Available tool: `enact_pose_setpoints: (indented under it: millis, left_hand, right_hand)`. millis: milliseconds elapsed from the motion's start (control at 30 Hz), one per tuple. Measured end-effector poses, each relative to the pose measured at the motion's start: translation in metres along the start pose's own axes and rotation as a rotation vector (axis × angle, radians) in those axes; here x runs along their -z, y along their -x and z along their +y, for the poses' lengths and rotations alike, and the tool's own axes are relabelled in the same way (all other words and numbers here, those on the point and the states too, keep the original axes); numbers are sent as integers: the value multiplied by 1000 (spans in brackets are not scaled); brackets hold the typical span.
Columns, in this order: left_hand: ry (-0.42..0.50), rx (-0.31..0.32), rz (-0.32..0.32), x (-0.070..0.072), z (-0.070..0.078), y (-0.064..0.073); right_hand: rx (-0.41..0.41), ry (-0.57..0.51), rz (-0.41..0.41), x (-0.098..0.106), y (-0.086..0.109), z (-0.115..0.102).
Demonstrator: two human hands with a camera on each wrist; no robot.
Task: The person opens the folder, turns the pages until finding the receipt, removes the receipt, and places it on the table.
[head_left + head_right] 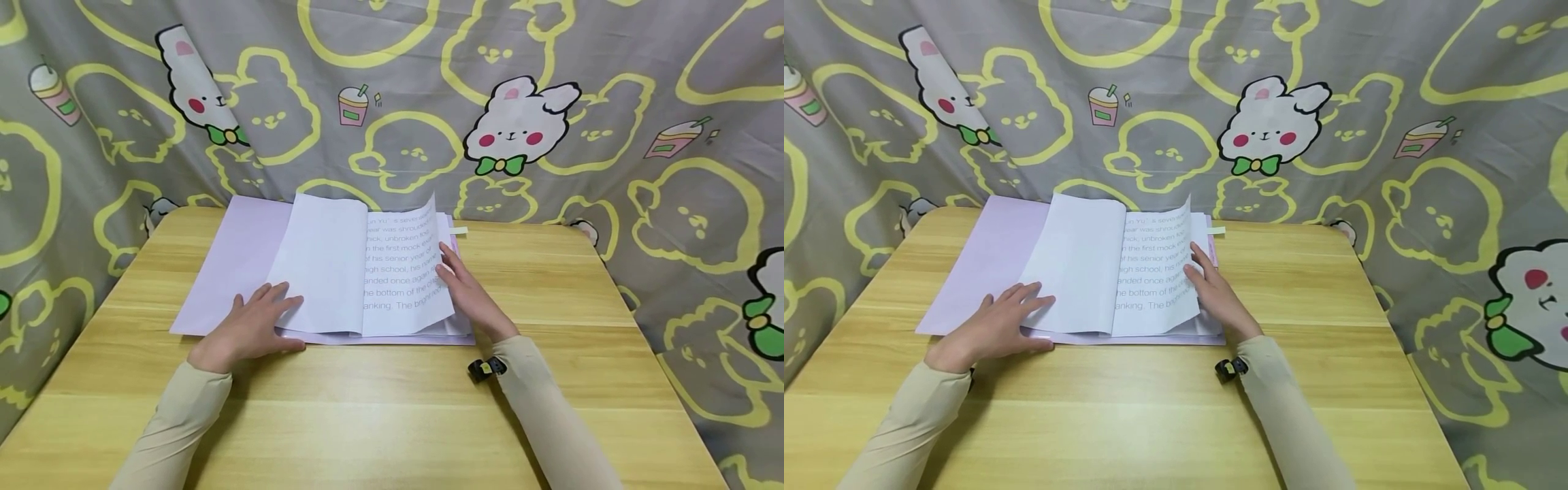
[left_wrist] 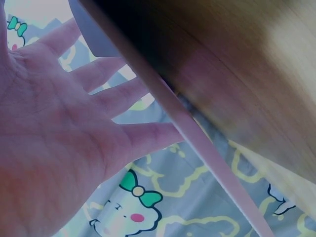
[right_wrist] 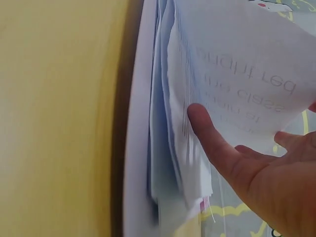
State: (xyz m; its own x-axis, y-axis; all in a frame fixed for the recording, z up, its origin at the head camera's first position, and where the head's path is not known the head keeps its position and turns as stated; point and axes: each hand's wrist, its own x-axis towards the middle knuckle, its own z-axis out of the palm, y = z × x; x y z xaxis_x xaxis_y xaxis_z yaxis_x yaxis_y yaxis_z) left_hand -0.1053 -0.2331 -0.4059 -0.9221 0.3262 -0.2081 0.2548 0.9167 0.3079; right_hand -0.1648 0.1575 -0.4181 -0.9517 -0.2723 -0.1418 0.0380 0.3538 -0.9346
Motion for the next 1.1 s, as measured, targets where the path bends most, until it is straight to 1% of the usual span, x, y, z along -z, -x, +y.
enact_pose_setpoints:
  millis: [233,367,533,800,1033,1100]
  left_hand:
    - [2,-1,0,1,0,0]
    - [6,-3,-1,1,0,0]
    - [5,-2,-1,0,0,0]
    - [-3,2,1,-1,-1,-1]
    - [-2,-2,4,-1,-1,-1]
    - [-2,-5,5,-1,-1,0]
  right_hand:
    - [5,-10,-25,-13,-5,-5]
    - [14,3,-34,-19,-8,-7]
    - [28,44,-26,-28,-12,-10]
    - [8,125,-1,-43,-17,-17]
    - [36,201,-10,-53,-20,-23]
    - [41,209,-9,-55,-20,-24]
